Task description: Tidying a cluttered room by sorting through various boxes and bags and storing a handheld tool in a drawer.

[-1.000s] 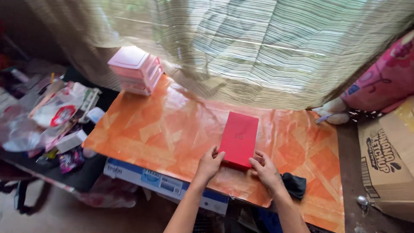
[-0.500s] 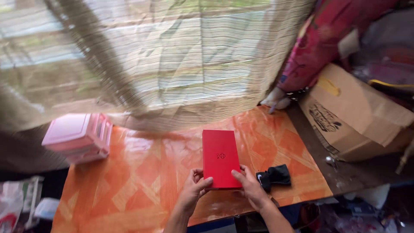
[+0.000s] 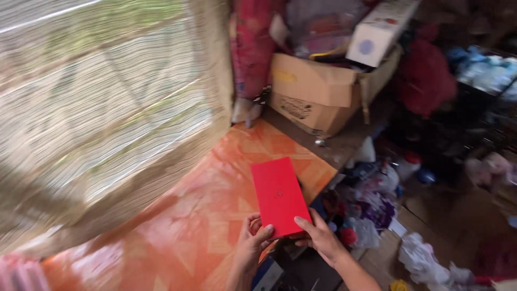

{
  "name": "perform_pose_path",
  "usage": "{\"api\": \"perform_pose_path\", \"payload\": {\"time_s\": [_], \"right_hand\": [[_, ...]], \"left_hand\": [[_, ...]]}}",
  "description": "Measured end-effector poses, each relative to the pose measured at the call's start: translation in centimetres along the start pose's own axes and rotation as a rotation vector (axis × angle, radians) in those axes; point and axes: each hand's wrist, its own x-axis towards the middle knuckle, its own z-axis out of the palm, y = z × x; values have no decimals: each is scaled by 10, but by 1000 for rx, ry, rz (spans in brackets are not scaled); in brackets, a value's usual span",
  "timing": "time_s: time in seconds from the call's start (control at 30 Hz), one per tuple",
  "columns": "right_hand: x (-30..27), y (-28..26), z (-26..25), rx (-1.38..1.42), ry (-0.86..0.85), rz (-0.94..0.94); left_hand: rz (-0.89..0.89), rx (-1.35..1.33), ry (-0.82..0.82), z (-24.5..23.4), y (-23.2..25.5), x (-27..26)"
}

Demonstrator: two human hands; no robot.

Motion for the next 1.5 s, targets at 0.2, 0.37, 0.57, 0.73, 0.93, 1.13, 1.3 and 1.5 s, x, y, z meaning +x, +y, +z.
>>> {"api": "perform_pose_path", "payload": {"time_s": [0.2,0.37,0.57,0.73,0.93,1.13,1.3,1.5], "right_hand": [[-28,17,-96,130,194,-11],[-70,36,-189,249,311,4],[-113,72,-334,401,457,-46],[-147,66,-447,510,528,-80],[-154,52,-563,561,643,-176],[-140,38,-657,795,824,-318],[-114,25,-753,987,928,-441],[-97,-55,-853,1069,973,-637]], "left_hand": [[-186,248,-168,62,-51,38],[-390,304,-326,136,-120,66],[-547,442,-444,249,-241,93],[-612,525,-505,358,-325,107],[-670,407,-517,469,-426,131],[-744,463,-570,576,-487,169],[-773,571,-736,678,-539,219],[-736,689,-952,809,-596,281]]}}
